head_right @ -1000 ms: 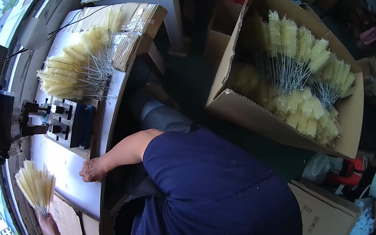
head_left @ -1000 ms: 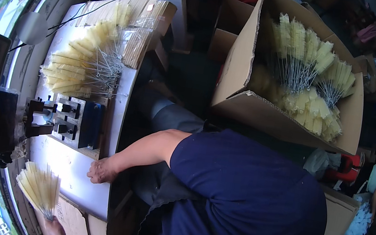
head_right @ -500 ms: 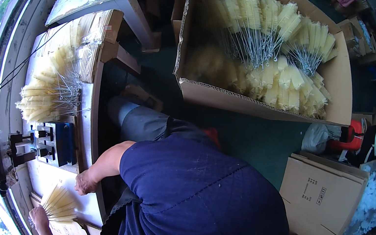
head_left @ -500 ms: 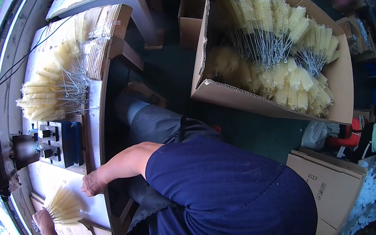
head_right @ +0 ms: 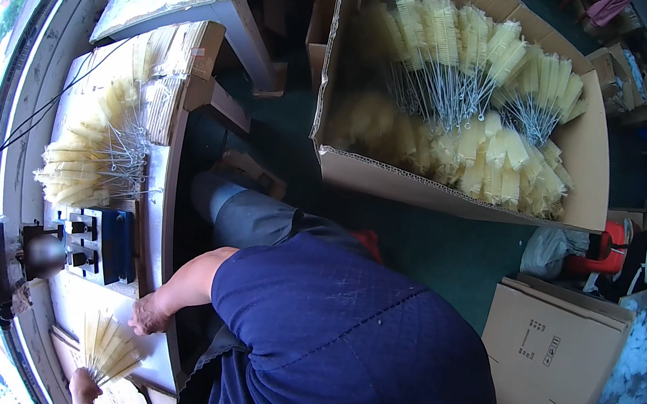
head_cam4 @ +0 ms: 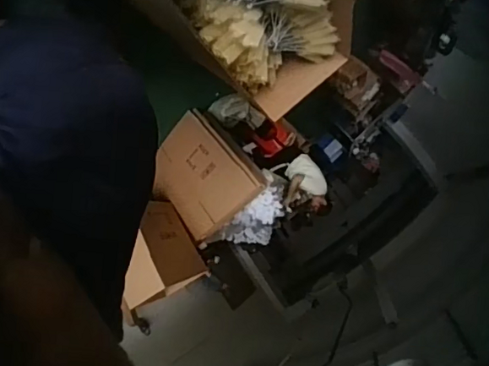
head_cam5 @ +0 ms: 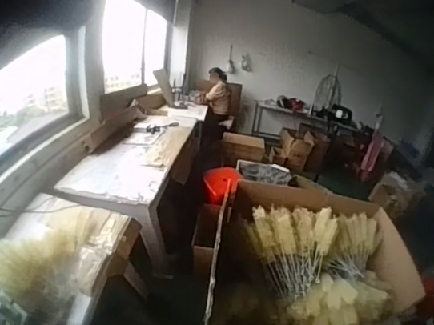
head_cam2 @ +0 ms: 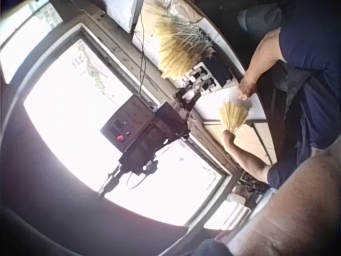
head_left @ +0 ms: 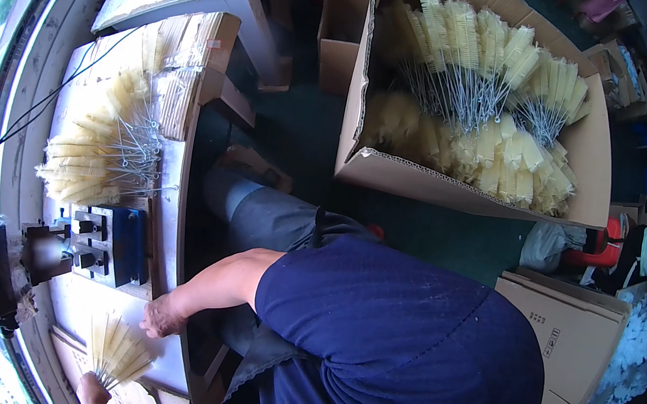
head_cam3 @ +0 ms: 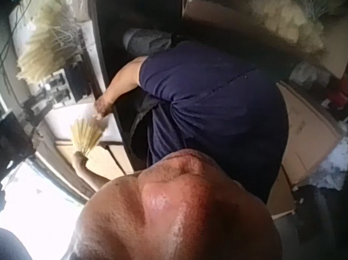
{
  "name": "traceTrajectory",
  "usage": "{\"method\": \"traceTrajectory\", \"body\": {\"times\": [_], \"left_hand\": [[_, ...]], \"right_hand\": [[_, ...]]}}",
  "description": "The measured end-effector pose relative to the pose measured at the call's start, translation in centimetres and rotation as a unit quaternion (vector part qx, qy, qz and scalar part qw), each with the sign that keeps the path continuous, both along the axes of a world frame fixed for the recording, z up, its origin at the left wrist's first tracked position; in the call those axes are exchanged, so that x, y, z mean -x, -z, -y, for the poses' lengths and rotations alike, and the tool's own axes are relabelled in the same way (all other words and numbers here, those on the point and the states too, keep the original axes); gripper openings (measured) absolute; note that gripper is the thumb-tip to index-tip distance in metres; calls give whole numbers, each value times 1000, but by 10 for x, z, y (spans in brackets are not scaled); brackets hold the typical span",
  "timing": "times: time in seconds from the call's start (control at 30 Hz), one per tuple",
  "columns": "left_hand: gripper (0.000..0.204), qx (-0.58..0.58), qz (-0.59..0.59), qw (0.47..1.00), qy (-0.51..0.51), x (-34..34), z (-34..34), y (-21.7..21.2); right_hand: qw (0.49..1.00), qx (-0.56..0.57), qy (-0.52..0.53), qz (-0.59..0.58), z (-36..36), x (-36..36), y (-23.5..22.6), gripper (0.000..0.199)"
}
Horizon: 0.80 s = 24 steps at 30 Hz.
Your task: Assembling yellow bristles into industrial brush handles using a specialized assembly machine.
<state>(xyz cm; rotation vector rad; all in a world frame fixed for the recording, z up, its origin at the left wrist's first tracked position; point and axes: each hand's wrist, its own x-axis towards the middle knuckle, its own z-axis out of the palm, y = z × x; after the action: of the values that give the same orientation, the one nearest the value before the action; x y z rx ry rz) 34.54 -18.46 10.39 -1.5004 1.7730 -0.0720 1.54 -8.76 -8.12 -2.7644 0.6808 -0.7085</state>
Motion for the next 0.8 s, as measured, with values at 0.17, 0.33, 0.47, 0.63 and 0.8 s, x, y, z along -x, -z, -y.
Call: {"method": "traceTrajectory", "body": {"times": [0.17, 0.33, 0.47, 0.63, 0.8], "left_hand": [[36, 48, -238, 965, -102, -67, -70, -9], [23, 107, -545, 763, -330, 31, -131, 35], [31, 185, -752, 487, -403, 117, -191, 83], [30, 119, -878, 241, -397, 193, -221, 103], [26, 101, -896, 169, -399, 222, -227, 118]], "right_hand": [[999, 20, -46, 0, -9, -32, -13, 19], [975, 24, -37, 217, 2, -1, 21, 9], [966, -169, 37, 192, -19, 9, -22, 18], [800, -443, 171, 367, -23, 7, -70, 39], [741, -552, 180, 338, -19, 18, -84, 43]]}}
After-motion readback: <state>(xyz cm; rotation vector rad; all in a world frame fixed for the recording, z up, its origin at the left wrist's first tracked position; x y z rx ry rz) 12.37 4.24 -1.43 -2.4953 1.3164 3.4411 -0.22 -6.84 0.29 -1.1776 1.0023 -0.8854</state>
